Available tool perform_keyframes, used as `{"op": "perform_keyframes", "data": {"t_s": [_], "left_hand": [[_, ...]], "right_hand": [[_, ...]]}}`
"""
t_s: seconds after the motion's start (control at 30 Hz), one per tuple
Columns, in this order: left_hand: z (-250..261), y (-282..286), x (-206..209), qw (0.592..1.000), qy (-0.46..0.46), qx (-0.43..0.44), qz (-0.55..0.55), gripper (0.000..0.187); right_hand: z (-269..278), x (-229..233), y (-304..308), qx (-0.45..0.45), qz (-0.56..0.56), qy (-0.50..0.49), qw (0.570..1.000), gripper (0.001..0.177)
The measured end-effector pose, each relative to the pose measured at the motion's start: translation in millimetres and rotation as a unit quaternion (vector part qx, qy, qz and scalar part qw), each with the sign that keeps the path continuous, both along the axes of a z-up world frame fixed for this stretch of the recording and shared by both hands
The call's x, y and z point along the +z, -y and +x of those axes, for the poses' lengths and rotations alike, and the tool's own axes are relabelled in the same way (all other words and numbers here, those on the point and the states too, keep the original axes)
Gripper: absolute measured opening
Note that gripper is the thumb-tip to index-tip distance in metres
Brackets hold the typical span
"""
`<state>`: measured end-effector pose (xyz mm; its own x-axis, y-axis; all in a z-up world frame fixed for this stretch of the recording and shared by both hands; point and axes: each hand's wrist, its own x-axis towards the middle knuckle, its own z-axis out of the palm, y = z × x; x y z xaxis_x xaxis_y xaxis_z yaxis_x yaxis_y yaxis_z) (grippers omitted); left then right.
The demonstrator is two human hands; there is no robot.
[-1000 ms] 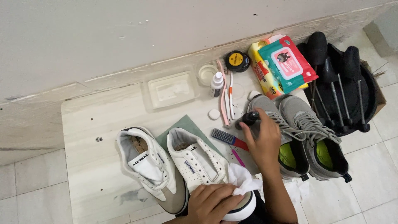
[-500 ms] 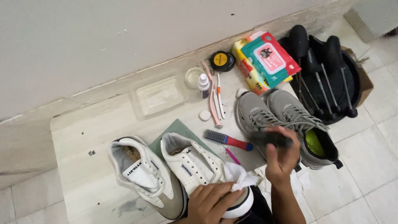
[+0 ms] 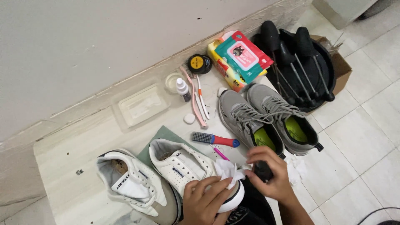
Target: The person wipes the sole and side of a white sneaker with a white cloth. They hold the shoe in their left hand and rub the surface with the cloth in their right hand, focusing on the bottom edge and side panels.
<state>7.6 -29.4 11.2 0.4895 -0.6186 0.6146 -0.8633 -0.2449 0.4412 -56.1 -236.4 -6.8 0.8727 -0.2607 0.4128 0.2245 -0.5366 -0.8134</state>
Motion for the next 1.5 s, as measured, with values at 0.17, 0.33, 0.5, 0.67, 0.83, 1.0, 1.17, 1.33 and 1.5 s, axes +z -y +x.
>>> {"op": "perform_keyframes", "data": {"t_s": [0.17,0.33,0.5,0.67,0.83,1.0,1.17,1.33,1.5], "left_hand": [[-1,5,1,1.0,0.001,-0.008,0.003,0.022],[2,7,3,1.0,0.019,-0.018,-0.006,0.022],[3,7,2,0.999,0.037,0.01,-0.001,0.035],[2,6,-6,0.999,0.05,0.016,0.013,0.037],[2,-1,-20,0.998,0.038,-0.048,0.006,0.039],[4,-22,-33,0.995,0.009,-0.091,-0.035,0.042],[-1,-37,-1,0.986,-0.126,-0.023,-0.11,0.029],[3,-48,21,0.969,-0.205,-0.059,-0.121,0.033],[1,-49,16,0.946,-0.261,-0.117,-0.152,0.037]], "right_hand": [[6,-2,4,0.108,0.154,-0.07,0.98,0.016],[11,5,2,0.15,0.175,-0.045,0.972,0.01],[9,10,3,0.115,0.162,0.011,0.98,0.012],[9,23,0,0.131,0.166,0.07,0.975,0.017],[30,35,-8,0.148,0.143,0.073,0.976,0.016],[54,33,-21,0.175,0.115,0.019,0.978,0.015],[59,14,-22,0.217,0.095,0.077,0.968,0.053],[48,-11,-6,0.279,-0.14,0.138,0.94,0.039],[64,3,1,0.362,-0.197,0.095,0.906,0.024]]}}
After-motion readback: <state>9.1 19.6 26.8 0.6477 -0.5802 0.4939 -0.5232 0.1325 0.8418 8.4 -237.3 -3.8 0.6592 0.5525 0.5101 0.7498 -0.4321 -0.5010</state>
